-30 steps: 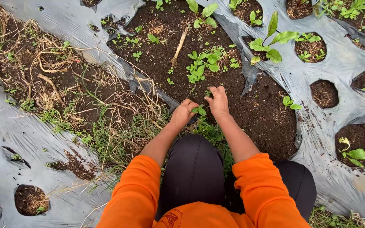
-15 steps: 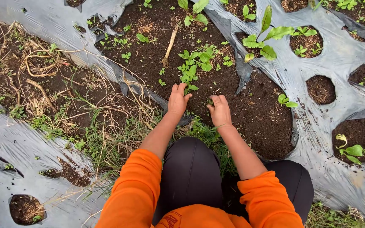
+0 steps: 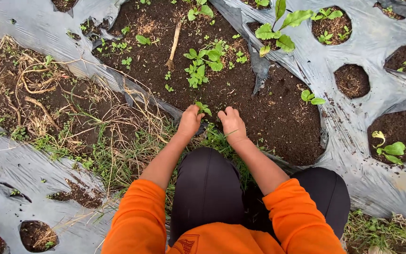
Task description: Weeding a garden bed through holes in plastic mulch
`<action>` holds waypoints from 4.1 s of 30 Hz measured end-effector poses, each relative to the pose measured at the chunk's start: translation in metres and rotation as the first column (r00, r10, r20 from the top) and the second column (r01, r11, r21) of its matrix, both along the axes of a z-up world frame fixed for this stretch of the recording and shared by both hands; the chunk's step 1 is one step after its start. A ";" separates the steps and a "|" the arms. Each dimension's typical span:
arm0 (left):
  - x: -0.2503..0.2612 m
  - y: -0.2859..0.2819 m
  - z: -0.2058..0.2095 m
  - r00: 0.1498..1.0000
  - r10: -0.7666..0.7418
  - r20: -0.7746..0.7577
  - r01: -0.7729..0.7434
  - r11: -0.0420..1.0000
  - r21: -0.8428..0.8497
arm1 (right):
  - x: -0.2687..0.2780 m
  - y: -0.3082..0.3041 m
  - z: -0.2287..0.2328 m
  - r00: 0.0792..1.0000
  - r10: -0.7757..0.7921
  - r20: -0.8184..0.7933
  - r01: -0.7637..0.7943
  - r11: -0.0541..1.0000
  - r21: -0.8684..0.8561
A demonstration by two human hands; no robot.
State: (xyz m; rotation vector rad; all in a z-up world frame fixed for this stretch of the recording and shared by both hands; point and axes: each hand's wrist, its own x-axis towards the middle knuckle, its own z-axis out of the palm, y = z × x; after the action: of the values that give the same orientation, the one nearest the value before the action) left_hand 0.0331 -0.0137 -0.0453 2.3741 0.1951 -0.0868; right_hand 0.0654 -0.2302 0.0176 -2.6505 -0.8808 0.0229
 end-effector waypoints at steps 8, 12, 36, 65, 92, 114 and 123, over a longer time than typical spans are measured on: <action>-0.025 -0.016 0.029 0.998 0.040 0.038 -0.044 0.994 0.103 | 0.042 -0.005 0.013 0.888 -0.245 -0.389 0.352 0.907 0.230; -0.021 -0.035 0.058 0.997 -0.047 -0.061 0.060 0.971 0.231 | 0.038 0.025 0.014 0.974 -0.105 -0.199 0.126 0.987 0.096; 0.011 0.030 0.060 0.951 0.281 -0.130 -0.309 0.852 -0.423 | 0.074 0.010 -0.011 0.805 -0.218 -0.552 0.424 0.862 0.279; -0.009 0.016 0.085 0.914 0.123 -0.387 0.052 0.909 0.414 | 0.000 -0.072 0.088 0.658 -0.227 -0.717 0.471 0.868 0.157; -0.006 -0.032 0.094 0.980 -0.144 -0.138 0.144 0.990 -0.006 | 0.033 -0.080 0.039 0.847 -0.109 -0.521 0.156 0.987 0.048; -0.004 -0.047 0.084 0.932 -0.352 -0.083 0.360 0.925 0.117 | -0.006 -0.153 0.009 0.934 -0.286 -0.215 0.267 0.957 -0.114; 0.007 -0.060 0.092 0.939 -0.341 -0.038 0.343 0.932 0.119 | -0.048 -0.152 0.009 0.937 -0.260 -0.234 0.189 0.939 -0.288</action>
State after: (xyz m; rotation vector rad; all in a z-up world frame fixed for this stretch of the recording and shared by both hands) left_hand 0.0406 -0.0736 0.0467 2.5100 -0.2152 -0.2671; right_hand 0.0176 -0.3823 0.0262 -2.8823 -0.5077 0.4626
